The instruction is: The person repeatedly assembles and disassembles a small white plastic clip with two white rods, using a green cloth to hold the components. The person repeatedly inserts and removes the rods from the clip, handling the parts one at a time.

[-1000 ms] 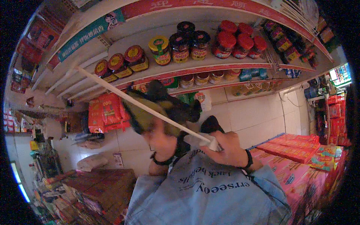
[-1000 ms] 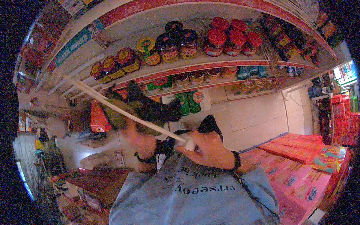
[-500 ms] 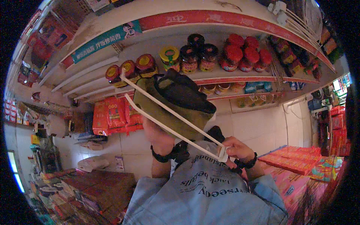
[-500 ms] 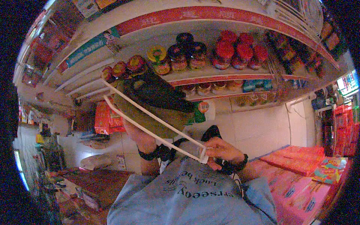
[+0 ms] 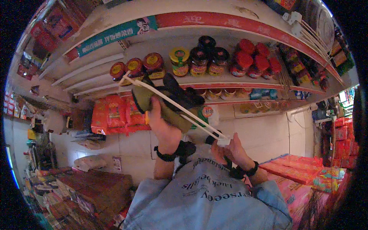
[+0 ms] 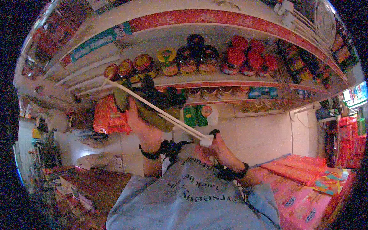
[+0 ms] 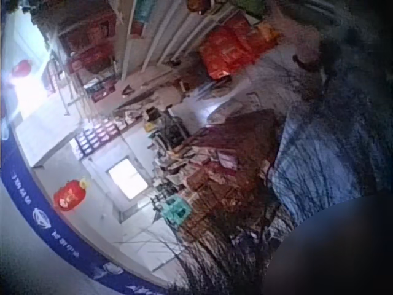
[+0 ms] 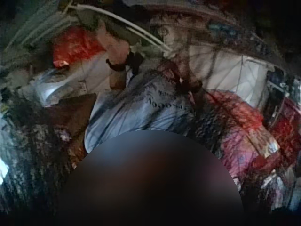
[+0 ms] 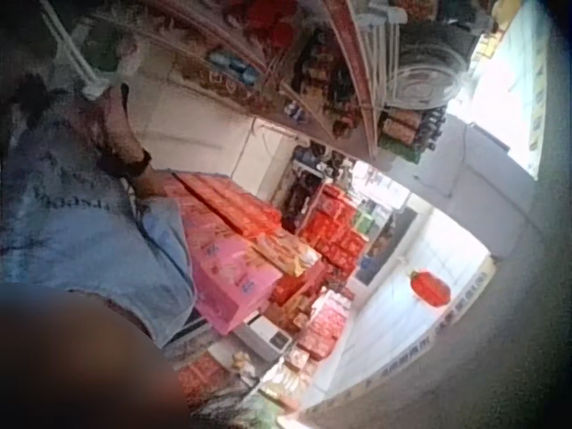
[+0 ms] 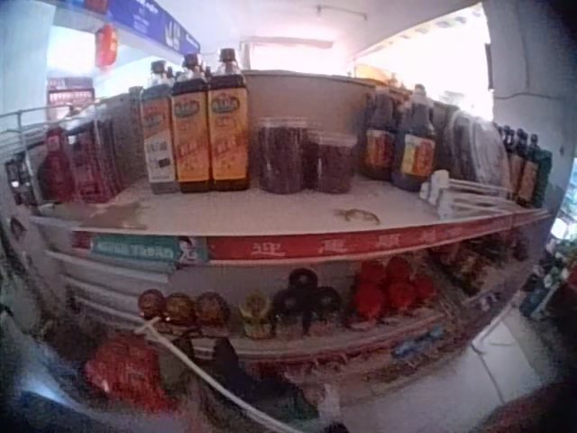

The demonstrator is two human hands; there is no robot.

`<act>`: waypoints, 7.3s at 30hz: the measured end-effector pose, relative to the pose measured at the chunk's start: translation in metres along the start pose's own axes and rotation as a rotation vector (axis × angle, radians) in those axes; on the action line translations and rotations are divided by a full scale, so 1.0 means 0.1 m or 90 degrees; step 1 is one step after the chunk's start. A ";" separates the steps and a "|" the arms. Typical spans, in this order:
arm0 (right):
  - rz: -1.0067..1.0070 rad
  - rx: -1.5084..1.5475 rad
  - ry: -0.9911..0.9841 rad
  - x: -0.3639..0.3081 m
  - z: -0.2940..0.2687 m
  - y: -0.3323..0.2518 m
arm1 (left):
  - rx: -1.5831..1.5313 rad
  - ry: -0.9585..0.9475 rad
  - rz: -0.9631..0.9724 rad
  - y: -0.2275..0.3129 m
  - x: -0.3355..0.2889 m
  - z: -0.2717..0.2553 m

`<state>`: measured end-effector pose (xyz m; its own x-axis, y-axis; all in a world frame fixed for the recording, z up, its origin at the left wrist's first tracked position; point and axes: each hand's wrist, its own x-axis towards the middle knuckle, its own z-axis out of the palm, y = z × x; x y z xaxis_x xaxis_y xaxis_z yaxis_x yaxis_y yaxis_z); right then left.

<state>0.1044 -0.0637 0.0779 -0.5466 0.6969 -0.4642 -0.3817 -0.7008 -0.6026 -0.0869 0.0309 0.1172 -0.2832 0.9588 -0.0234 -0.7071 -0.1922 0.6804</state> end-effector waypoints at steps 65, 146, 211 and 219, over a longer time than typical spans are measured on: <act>0.100 -0.145 0.011 -0.44 0.01 0.16 | 0.651 -0.023 0.426 0.25 -0.13 -0.46; -0.349 -0.763 0.180 0.05 0.58 -0.17 | 0.591 -0.211 0.192 -0.42 -0.81 -0.74; -0.541 -1.115 0.319 -0.34 0.22 -0.18 | 0.011 0.025 -0.142 0.04 -0.35 -0.38; -0.634 -1.212 0.370 -0.36 0.06 -0.12 | -0.101 0.040 -0.239 -0.02 -0.42 -0.33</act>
<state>0.1246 -0.0816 0.1056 -0.3431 0.8340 0.4320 0.8386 0.4792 -0.2590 -0.0948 -0.0161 0.0930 -0.0219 0.9545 -0.2974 -0.8583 0.1346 0.4952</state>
